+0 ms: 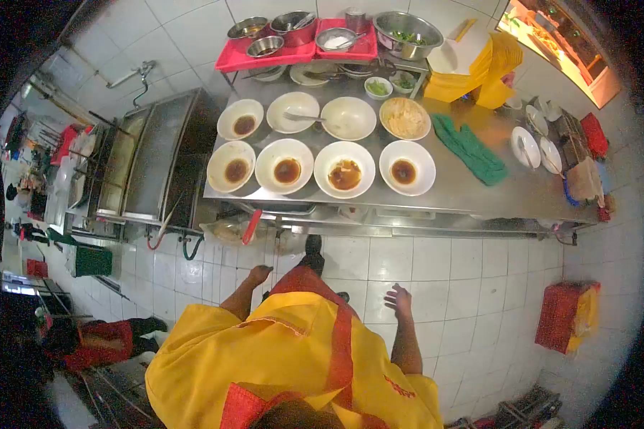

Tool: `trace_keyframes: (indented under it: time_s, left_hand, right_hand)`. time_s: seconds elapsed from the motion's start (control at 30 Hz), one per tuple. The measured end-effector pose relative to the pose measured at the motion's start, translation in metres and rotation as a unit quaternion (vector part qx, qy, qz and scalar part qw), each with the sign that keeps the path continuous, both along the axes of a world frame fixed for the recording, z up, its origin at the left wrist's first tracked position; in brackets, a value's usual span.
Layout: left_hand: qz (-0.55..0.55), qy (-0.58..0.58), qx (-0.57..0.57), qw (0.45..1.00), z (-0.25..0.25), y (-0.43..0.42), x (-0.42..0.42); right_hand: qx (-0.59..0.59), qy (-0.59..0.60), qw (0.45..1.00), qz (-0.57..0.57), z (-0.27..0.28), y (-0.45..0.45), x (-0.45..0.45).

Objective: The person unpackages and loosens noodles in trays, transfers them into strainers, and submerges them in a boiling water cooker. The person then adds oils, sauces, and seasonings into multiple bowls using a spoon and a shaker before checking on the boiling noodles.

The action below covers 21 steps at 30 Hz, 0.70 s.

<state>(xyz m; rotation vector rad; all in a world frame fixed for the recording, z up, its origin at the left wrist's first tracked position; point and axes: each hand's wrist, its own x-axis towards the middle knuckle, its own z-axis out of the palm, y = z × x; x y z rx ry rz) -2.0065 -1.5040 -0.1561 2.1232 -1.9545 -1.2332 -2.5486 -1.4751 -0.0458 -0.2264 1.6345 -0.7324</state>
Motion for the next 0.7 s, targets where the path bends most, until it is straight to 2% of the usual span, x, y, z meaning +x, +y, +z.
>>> trace_keyframes:
  time_s: [0.03,0.1,0.13,0.2,0.23,0.27,0.3,0.33,0.37,0.4,0.43,0.47,0.5,0.53,0.57,0.6,0.63,0.67,0.7]
  left_hand:
    - [-0.005,0.001,0.002,1.0,-0.002,0.0,0.001]
    - [0.099,-0.028,0.169,0.98,0.008,-0.002,0.009]
    - [0.089,-0.027,0.175,0.98,0.014,-0.007,0.009]
    - [0.192,0.034,0.263,0.945,0.028,-0.027,0.009]
    - [0.184,0.033,0.27,0.945,0.029,-0.041,0.008]
    - [0.094,0.04,0.212,0.972,0.028,-0.059,0.007]
    - [0.004,0.047,0.148,0.988,0.027,-0.076,0.008]
    - [-0.004,0.047,0.148,0.988,0.006,-0.092,0.009]
    - [0.01,0.133,0.009,0.991,-0.029,-0.107,0.011]
    - [0.023,0.218,-0.127,0.967,-0.047,-0.118,0.014]
    - [0.029,0.157,-0.146,0.976,-0.006,-0.134,0.005]
    - [0.036,0.094,-0.162,0.982,0.058,-0.155,-0.009]
    - [0.044,0.032,-0.173,0.983,0.137,-0.177,-0.028]
    - [0.051,0.121,-0.095,0.987,0.072,-0.185,0.0]
    - [0.05,0.149,-0.119,0.98,0.029,-0.181,0.016]
    - [0.046,0.177,-0.142,0.973,-0.009,-0.177,0.03]
    - [0.042,0.204,-0.164,0.964,-0.042,-0.175,0.042]
    - [0.223,0.297,-0.102,0.923,0.038,-0.173,0.015]
    - [0.297,0.275,-0.031,0.914,0.074,-0.168,0.005]
  right_hand:
    - [0.006,-0.04,0.998,-0.049,-0.001,-0.001,0.01]
    - [-0.02,-0.045,0.995,-0.083,0.004,-0.001,0.023]
    - [-0.049,-0.047,0.992,-0.108,0.011,-0.002,0.026]
    - [-0.052,0.002,0.987,-0.15,0.027,-0.013,0.032]
    - [-0.055,0.051,0.981,-0.178,0.037,-0.019,0.031]
    - [-0.091,0.082,0.974,-0.189,0.046,-0.028,0.029]
    - [-0.176,0.139,0.961,-0.161,0.071,-0.04,0.033]
    - [-0.166,0.187,0.956,-0.155,0.09,-0.066,0.034]
    - [-0.21,0.214,0.945,-0.132,0.108,-0.091,0.033]
    - [-0.251,0.241,0.931,-0.11,0.127,-0.115,0.033]
    - [-0.286,0.293,0.908,-0.09,0.163,-0.145,0.046]
    - [-0.318,0.345,0.881,-0.067,0.189,-0.177,0.058]
    - [-0.356,0.376,0.855,-0.032,0.189,-0.202,0.055]
    - [-0.42,0.41,0.809,-0.031,0.233,-0.237,0.088]
    - [-0.412,0.406,0.816,0.029,0.252,-0.262,0.102]
    - [-0.443,0.353,0.823,0.042,0.251,-0.292,0.117]
    - [-0.436,0.388,0.802,0.129,0.27,-0.315,0.14]
    - [-0.488,0.377,0.771,0.156,0.256,-0.343,0.158]
    - [-0.495,0.335,0.766,0.238,0.274,-0.364,0.181]
